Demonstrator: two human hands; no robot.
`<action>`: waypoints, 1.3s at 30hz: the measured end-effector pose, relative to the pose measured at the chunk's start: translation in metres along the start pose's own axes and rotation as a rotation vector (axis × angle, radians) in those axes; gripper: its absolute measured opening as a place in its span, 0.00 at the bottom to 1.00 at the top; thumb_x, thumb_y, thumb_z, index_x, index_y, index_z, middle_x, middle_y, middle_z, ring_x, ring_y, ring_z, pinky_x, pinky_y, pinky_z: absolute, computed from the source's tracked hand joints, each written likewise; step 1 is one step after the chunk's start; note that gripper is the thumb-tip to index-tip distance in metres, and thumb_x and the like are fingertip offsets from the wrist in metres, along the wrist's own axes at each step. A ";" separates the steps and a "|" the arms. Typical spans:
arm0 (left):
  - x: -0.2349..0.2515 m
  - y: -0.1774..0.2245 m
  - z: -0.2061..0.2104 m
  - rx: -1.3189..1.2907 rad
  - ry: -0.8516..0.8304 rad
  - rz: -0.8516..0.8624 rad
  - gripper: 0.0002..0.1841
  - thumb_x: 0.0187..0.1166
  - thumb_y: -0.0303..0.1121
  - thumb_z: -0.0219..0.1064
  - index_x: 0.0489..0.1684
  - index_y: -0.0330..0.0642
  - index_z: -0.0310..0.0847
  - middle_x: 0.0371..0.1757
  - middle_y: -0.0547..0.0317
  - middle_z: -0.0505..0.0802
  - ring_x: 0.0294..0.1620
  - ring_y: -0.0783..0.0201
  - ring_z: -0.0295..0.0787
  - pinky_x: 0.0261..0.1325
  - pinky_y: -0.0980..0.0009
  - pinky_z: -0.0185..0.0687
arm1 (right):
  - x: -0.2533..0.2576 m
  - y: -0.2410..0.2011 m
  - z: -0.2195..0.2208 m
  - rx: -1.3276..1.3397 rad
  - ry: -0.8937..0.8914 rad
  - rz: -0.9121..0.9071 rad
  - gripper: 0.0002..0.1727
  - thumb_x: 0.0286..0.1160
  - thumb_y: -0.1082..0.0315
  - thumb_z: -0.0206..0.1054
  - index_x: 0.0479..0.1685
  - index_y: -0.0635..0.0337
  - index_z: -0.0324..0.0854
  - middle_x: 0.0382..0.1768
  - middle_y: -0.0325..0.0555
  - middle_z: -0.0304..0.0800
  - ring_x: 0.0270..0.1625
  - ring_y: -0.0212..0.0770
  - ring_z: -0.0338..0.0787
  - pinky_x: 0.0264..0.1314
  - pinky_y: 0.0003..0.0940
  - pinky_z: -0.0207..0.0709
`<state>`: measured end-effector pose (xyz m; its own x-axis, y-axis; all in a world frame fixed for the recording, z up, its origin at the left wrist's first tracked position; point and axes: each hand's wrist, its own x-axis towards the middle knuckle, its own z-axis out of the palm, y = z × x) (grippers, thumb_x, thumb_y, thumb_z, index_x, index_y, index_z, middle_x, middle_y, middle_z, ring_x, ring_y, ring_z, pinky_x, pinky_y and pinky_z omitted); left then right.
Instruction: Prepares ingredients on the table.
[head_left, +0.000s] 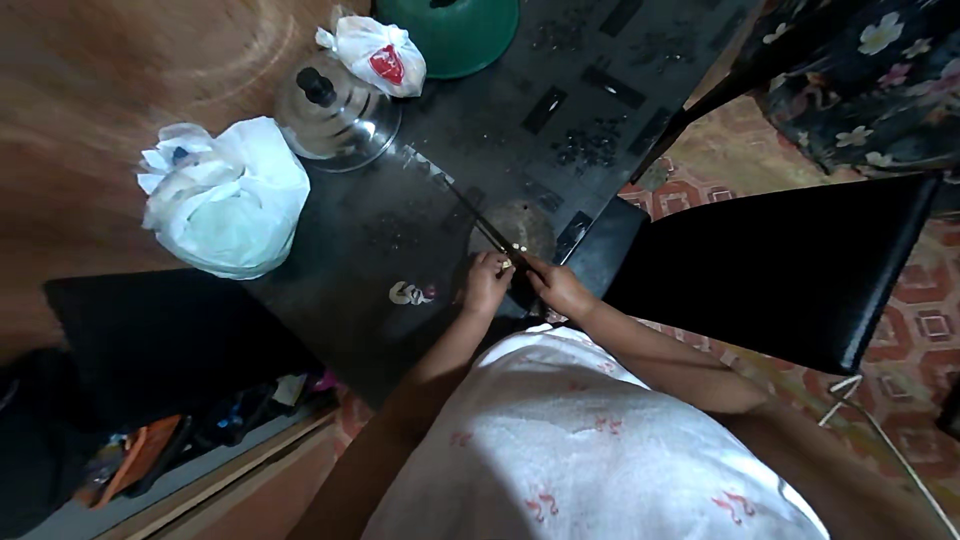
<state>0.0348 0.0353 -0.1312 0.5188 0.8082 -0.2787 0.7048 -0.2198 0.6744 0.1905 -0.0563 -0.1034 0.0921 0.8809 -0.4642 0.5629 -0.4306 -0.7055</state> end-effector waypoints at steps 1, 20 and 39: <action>0.000 0.000 0.000 -0.004 0.001 0.002 0.17 0.79 0.36 0.73 0.60 0.36 0.85 0.65 0.44 0.87 0.58 0.56 0.90 0.66 0.62 0.86 | -0.003 0.000 0.000 0.003 0.007 -0.007 0.28 0.95 0.57 0.48 0.92 0.45 0.62 0.59 0.61 0.92 0.62 0.60 0.92 0.71 0.59 0.78; -0.004 0.000 -0.005 0.008 -0.033 0.021 0.17 0.81 0.34 0.70 0.63 0.35 0.84 0.68 0.42 0.85 0.62 0.56 0.90 0.68 0.63 0.86 | 0.014 -0.008 0.004 -0.055 -0.038 0.013 0.27 0.94 0.58 0.49 0.91 0.42 0.63 0.57 0.63 0.92 0.61 0.63 0.91 0.68 0.63 0.79; -0.010 -0.002 -0.003 -0.023 0.034 -0.039 0.12 0.78 0.28 0.71 0.55 0.32 0.85 0.61 0.43 0.89 0.59 0.58 0.91 0.66 0.63 0.88 | 0.006 -0.019 0.013 -0.133 -0.071 0.009 0.27 0.94 0.59 0.48 0.91 0.41 0.63 0.54 0.62 0.93 0.59 0.63 0.92 0.67 0.62 0.80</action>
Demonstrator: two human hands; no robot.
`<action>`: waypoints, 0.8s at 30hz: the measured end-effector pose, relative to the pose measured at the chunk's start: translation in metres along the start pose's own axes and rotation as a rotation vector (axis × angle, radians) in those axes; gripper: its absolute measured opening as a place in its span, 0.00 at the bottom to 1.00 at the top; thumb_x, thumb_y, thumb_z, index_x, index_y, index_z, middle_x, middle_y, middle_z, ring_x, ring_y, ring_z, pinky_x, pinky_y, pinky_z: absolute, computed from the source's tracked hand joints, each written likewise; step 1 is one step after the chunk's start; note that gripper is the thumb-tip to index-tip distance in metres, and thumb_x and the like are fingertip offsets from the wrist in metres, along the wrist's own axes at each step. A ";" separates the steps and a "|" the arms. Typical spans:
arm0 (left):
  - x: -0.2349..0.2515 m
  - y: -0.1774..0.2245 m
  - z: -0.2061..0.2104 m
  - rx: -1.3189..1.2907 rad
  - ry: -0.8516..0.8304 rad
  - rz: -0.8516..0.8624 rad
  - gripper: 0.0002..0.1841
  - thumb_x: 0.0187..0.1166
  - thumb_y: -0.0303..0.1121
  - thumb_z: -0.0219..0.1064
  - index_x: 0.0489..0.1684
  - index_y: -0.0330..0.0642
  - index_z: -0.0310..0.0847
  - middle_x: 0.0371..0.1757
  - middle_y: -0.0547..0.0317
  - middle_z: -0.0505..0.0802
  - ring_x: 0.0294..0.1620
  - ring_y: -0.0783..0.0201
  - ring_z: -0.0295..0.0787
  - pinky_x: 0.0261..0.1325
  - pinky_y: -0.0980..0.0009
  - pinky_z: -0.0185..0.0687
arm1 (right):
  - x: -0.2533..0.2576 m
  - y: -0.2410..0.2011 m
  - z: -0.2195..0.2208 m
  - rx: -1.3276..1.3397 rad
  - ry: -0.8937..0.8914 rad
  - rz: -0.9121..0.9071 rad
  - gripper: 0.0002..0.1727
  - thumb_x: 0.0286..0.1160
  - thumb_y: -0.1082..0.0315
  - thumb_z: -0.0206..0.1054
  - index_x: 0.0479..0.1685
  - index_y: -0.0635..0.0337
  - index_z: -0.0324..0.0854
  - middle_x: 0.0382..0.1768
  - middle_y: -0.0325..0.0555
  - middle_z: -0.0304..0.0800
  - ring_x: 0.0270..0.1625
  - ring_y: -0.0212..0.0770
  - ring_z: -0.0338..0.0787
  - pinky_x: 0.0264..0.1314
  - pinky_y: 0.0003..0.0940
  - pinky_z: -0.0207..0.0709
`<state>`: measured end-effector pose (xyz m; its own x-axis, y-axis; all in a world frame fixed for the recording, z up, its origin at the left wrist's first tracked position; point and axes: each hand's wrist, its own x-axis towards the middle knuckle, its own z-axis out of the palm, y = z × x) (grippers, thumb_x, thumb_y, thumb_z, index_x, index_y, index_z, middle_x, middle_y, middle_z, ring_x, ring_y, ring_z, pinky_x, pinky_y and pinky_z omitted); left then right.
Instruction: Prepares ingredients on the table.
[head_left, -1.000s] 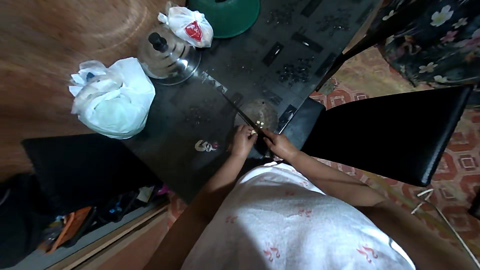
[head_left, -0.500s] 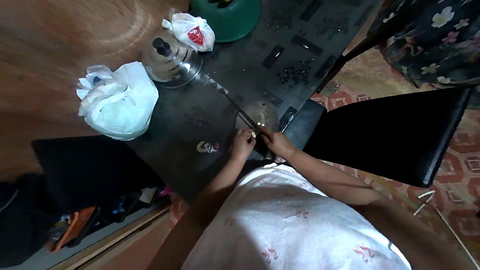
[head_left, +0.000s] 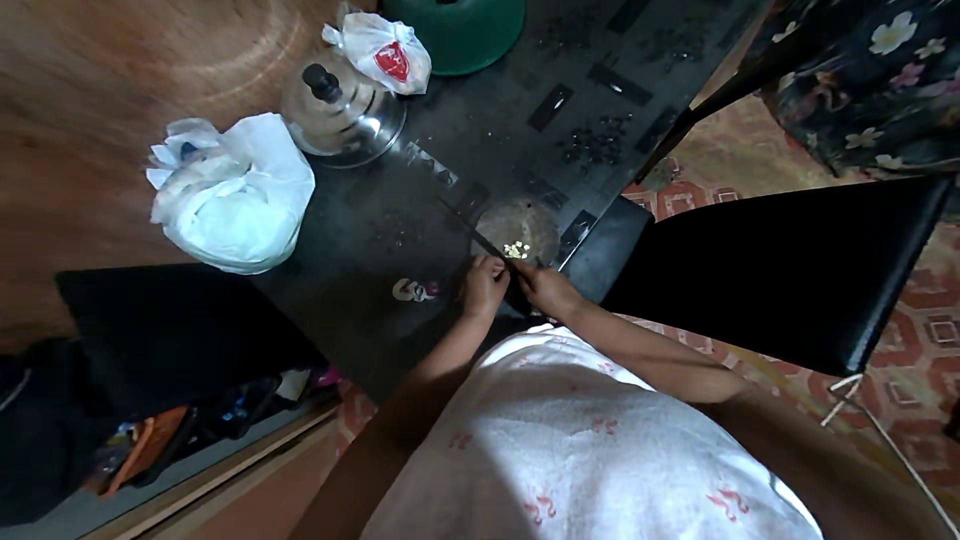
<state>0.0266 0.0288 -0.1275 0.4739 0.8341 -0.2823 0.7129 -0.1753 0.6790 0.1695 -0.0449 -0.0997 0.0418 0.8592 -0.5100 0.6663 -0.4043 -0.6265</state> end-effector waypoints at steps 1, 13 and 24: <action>0.000 0.000 -0.001 0.002 -0.001 0.006 0.12 0.78 0.28 0.71 0.55 0.32 0.85 0.62 0.43 0.89 0.59 0.58 0.91 0.66 0.64 0.87 | 0.004 -0.002 0.000 -0.009 0.002 -0.002 0.27 0.94 0.59 0.49 0.91 0.41 0.63 0.53 0.62 0.93 0.58 0.63 0.92 0.66 0.63 0.80; -0.002 -0.007 0.001 -0.025 0.028 0.090 0.10 0.79 0.28 0.71 0.52 0.32 0.87 0.61 0.42 0.89 0.58 0.58 0.92 0.65 0.64 0.88 | -0.007 0.007 -0.012 0.082 0.014 -0.063 0.26 0.94 0.58 0.49 0.89 0.45 0.67 0.57 0.62 0.92 0.61 0.62 0.91 0.70 0.61 0.78; 0.002 -0.008 -0.001 0.003 0.009 0.064 0.09 0.80 0.30 0.72 0.51 0.35 0.88 0.60 0.46 0.90 0.57 0.59 0.92 0.66 0.63 0.88 | 0.007 0.006 -0.002 0.086 -0.036 -0.015 0.26 0.95 0.58 0.47 0.90 0.46 0.65 0.59 0.64 0.91 0.64 0.62 0.90 0.71 0.61 0.77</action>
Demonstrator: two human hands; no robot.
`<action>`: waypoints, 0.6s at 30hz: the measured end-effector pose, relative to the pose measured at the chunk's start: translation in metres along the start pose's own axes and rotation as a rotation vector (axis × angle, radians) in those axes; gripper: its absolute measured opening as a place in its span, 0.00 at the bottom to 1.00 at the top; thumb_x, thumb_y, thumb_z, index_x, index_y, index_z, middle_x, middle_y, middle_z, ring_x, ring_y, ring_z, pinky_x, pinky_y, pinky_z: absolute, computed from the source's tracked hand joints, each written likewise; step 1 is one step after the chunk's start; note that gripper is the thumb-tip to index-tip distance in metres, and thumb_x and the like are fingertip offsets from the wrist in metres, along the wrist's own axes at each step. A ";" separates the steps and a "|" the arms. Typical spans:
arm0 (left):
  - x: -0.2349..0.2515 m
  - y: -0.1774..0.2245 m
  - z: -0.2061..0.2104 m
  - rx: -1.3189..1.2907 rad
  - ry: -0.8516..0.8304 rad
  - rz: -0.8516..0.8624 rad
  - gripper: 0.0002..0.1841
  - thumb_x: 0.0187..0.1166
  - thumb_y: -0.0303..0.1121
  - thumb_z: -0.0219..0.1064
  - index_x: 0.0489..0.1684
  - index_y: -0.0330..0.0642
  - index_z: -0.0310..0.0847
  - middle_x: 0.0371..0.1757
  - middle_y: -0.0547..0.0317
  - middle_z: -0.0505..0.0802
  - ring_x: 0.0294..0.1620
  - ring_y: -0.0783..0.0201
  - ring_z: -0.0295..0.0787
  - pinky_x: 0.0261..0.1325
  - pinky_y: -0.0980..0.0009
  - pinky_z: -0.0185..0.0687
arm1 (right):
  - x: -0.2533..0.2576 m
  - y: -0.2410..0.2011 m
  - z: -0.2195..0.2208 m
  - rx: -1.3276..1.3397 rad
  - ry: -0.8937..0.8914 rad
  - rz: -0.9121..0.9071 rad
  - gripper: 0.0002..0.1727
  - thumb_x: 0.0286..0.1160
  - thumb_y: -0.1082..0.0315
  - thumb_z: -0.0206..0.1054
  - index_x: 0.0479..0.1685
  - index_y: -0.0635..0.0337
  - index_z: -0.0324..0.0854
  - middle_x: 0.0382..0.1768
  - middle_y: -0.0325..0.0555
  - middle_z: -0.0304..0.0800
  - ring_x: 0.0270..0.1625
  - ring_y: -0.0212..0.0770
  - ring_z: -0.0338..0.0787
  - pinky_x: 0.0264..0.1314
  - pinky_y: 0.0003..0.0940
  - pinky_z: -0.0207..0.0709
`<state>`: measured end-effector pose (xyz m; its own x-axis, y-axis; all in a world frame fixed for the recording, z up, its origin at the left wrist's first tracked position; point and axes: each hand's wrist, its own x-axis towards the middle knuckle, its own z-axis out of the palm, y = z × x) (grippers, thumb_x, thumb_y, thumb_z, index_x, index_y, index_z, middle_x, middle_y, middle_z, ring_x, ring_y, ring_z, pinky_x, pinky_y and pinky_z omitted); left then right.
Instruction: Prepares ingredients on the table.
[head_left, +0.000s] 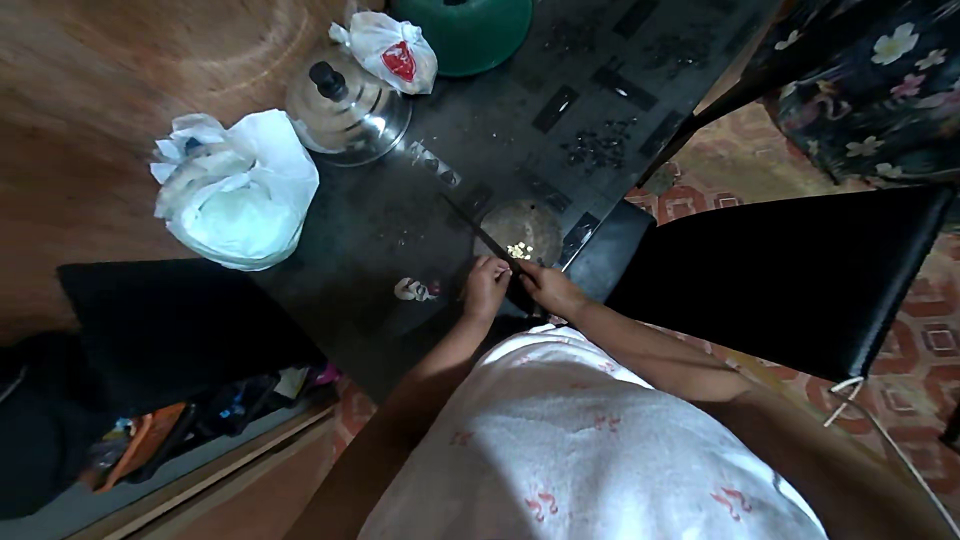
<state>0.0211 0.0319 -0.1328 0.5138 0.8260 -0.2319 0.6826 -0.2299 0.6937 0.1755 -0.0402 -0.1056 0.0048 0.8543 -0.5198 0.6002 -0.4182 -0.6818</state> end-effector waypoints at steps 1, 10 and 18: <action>0.000 -0.001 0.001 0.004 0.004 0.006 0.10 0.80 0.30 0.71 0.51 0.35 0.88 0.60 0.45 0.90 0.57 0.59 0.92 0.65 0.63 0.88 | 0.001 -0.001 -0.001 -0.002 0.001 -0.005 0.26 0.95 0.58 0.47 0.90 0.46 0.65 0.59 0.64 0.91 0.63 0.63 0.90 0.71 0.62 0.77; 0.012 0.008 -0.003 -0.053 0.014 -0.027 0.14 0.80 0.30 0.71 0.60 0.36 0.84 0.62 0.44 0.89 0.57 0.59 0.92 0.65 0.63 0.88 | -0.012 0.022 -0.034 -0.025 0.181 0.027 0.26 0.94 0.57 0.51 0.89 0.45 0.67 0.55 0.63 0.93 0.59 0.64 0.92 0.66 0.64 0.80; 0.005 0.022 -0.008 0.067 -0.093 -0.183 0.35 0.73 0.39 0.78 0.81 0.39 0.70 0.78 0.37 0.76 0.61 0.50 0.89 0.63 0.57 0.88 | -0.007 0.020 -0.026 -0.144 0.113 0.058 0.27 0.93 0.57 0.52 0.90 0.41 0.65 0.60 0.61 0.92 0.63 0.65 0.91 0.68 0.66 0.79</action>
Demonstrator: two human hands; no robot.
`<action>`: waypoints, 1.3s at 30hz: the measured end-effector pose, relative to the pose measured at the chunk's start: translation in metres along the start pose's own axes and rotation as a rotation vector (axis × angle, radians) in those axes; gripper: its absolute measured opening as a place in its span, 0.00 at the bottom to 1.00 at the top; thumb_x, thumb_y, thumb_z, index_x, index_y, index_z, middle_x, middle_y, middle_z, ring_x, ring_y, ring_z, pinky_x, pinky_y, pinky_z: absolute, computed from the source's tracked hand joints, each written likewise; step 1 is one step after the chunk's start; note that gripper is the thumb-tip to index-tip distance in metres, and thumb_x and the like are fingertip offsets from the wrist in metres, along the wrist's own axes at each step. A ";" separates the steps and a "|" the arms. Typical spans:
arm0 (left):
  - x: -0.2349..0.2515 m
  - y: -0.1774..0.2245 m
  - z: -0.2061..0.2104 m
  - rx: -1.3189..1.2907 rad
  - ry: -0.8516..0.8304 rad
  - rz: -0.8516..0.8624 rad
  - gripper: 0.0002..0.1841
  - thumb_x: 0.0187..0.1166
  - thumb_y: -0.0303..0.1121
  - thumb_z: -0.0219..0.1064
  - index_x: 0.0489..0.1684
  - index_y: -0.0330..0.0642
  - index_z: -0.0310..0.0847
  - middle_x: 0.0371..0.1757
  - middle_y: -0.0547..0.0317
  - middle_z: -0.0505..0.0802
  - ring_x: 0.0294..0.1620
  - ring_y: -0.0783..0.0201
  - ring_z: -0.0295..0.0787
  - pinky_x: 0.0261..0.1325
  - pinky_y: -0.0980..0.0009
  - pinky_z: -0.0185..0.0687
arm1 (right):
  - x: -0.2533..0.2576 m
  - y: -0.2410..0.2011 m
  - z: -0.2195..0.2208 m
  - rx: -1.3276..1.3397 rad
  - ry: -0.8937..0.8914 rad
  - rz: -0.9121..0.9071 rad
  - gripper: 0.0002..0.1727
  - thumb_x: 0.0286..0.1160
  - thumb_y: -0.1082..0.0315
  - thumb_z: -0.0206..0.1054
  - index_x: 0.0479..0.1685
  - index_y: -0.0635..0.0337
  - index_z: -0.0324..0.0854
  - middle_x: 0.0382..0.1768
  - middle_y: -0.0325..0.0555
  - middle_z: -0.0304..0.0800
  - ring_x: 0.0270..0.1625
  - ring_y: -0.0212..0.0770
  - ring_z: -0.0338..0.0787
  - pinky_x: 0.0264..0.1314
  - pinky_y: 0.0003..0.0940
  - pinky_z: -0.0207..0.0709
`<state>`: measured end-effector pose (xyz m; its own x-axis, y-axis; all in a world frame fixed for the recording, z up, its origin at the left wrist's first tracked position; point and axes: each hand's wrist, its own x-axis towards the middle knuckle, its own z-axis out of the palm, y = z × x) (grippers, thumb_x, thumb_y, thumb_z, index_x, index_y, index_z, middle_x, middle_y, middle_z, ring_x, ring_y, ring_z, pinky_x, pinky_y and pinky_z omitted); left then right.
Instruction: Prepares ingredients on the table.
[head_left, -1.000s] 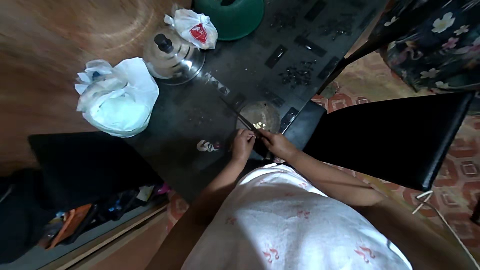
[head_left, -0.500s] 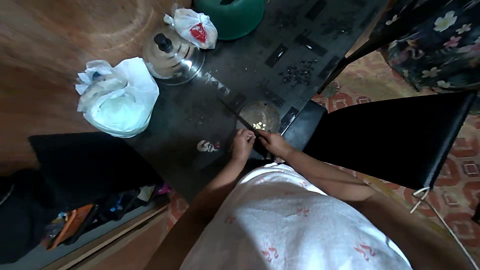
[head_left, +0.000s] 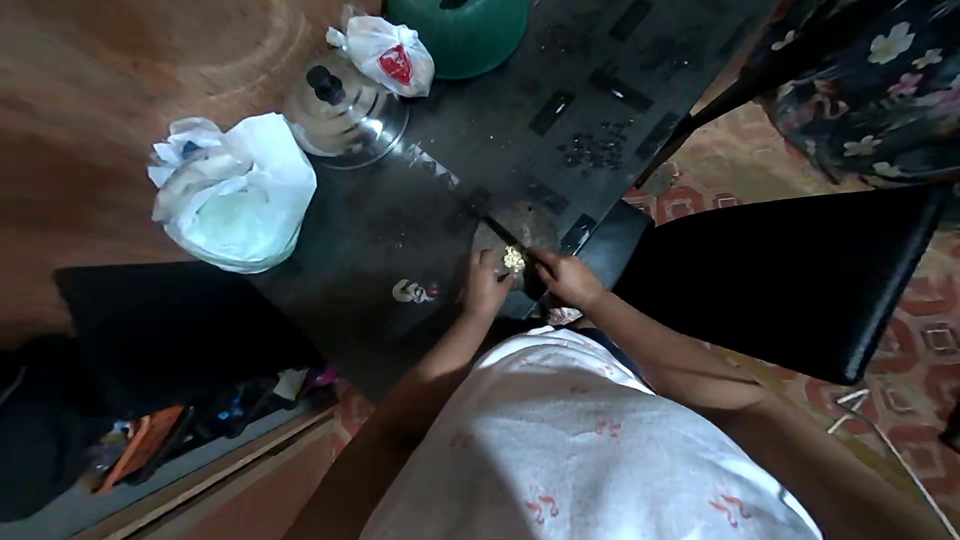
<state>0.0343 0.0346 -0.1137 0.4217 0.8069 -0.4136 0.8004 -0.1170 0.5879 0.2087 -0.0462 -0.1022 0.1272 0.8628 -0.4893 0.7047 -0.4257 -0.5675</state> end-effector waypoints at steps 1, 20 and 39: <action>-0.001 -0.001 0.001 -0.010 0.002 -0.010 0.36 0.74 0.38 0.78 0.82 0.38 0.70 0.77 0.37 0.77 0.60 0.50 0.89 0.64 0.58 0.88 | 0.000 -0.003 0.004 -0.007 -0.018 -0.008 0.28 0.92 0.57 0.52 0.90 0.41 0.65 0.59 0.62 0.91 0.63 0.65 0.90 0.68 0.66 0.79; -0.005 -0.022 0.001 -0.262 0.117 0.160 0.25 0.77 0.25 0.72 0.75 0.39 0.76 0.70 0.40 0.81 0.60 0.57 0.91 0.65 0.64 0.90 | 0.000 0.008 0.022 0.321 0.029 -0.081 0.26 0.93 0.55 0.51 0.85 0.50 0.72 0.50 0.58 0.94 0.51 0.53 0.94 0.64 0.55 0.83; -0.006 -0.030 -0.003 -0.038 0.064 0.128 0.38 0.72 0.43 0.80 0.83 0.41 0.69 0.81 0.38 0.73 0.71 0.48 0.83 0.70 0.57 0.84 | -0.008 -0.001 0.026 0.188 -0.023 -0.105 0.27 0.94 0.54 0.47 0.88 0.51 0.68 0.62 0.60 0.91 0.65 0.56 0.90 0.74 0.56 0.78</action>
<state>0.0064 0.0348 -0.1267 0.4903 0.8222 -0.2891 0.7245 -0.2001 0.6595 0.1892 -0.0596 -0.1150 0.0421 0.8995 -0.4349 0.5700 -0.3791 -0.7289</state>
